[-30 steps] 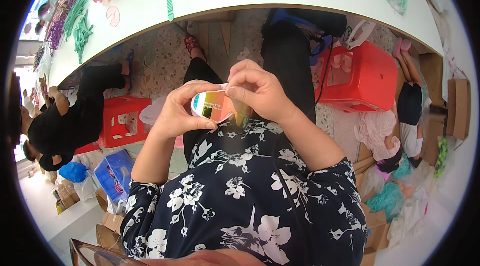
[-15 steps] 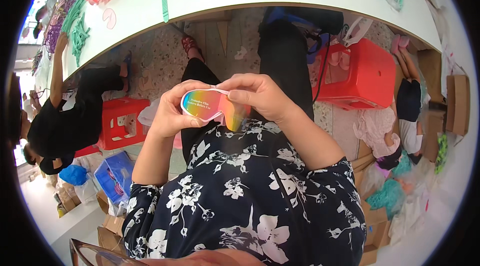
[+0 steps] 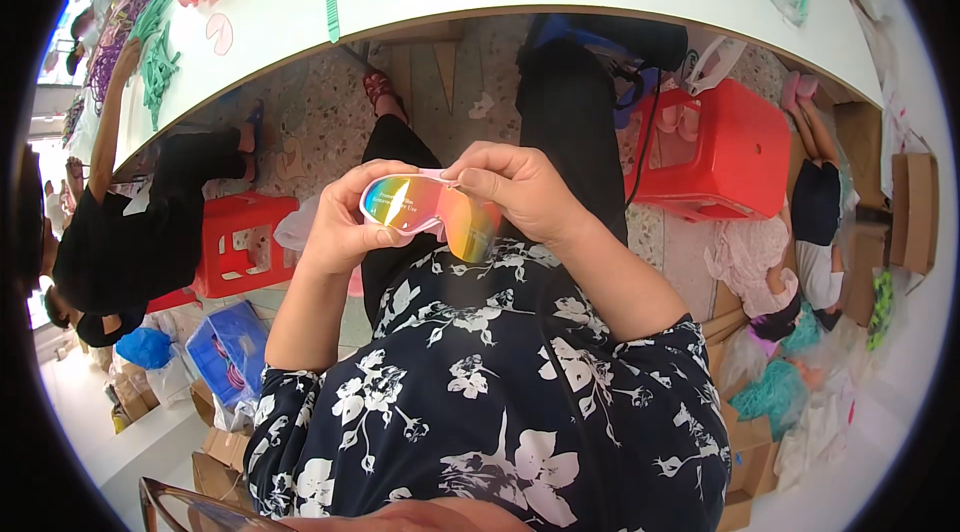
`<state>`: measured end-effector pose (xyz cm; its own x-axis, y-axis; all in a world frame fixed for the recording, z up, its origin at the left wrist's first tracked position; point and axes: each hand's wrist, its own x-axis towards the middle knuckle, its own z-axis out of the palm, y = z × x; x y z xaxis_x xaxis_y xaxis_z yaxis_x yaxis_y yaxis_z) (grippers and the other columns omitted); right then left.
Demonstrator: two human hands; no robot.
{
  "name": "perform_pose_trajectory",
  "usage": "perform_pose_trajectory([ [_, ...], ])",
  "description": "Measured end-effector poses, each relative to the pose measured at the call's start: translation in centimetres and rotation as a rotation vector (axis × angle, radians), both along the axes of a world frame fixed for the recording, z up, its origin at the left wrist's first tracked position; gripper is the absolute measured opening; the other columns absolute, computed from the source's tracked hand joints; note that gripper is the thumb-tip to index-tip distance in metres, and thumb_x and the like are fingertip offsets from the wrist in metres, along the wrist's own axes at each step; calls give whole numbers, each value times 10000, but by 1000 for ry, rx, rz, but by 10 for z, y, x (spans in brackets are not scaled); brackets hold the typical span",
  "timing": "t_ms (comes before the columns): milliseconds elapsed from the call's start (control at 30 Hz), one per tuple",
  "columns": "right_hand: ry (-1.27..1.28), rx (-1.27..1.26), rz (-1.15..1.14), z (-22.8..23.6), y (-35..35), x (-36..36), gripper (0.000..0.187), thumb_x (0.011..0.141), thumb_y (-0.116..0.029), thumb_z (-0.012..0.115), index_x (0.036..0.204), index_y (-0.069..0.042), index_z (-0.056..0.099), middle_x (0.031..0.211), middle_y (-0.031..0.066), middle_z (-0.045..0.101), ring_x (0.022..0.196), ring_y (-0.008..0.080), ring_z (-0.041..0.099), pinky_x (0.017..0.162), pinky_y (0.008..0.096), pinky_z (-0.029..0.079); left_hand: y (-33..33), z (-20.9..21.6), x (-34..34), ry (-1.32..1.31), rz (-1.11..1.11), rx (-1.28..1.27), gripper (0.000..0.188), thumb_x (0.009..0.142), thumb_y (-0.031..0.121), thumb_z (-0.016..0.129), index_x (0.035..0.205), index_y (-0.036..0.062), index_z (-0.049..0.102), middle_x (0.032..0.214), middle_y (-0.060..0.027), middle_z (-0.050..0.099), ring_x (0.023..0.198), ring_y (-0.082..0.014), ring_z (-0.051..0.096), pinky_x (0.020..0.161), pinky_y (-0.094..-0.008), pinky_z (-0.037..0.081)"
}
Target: Assembling swimming goggles by attaching elastic straps and cleaning lenses.
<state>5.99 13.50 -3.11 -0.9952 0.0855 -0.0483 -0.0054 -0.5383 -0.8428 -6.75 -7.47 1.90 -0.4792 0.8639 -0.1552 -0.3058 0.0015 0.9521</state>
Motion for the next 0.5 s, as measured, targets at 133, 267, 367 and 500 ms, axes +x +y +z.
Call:
perform_pose_trajectory([
  [133,-96,-80,-11,0,-3,0,179,984,-131,620,1049,8,712,957,23,691,878,84,611,828,236,492,-1,-2,0,-5,10,5,635,656,56,886,1233,-14,631,1205,-85,653,1079,-147,624,975,-298,479],
  [267,-110,-162,3,2,-4,1,200,992,-141,616,1081,19,695,1000,56,700,907,106,635,852,257,510,-3,-3,-2,38,-2,4,634,660,60,884,1234,-14,626,1203,-79,654,1075,-146,626,970,-295,482],
  [367,-112,-251,0,4,-6,2,206,993,-137,615,1095,29,683,1017,73,700,936,123,648,872,276,520,-1,0,1,12,5,-15,626,665,63,880,1233,-15,627,1200,-79,652,1075,-147,625,971,-296,481],
  [500,-102,-262,-13,6,-7,5,211,993,-134,614,1101,36,675,1030,86,697,956,135,653,889,290,522,-1,4,3,-15,9,-32,640,668,106,884,1239,-19,623,1195,-90,653,1075,-154,629,964,-300,489],
])
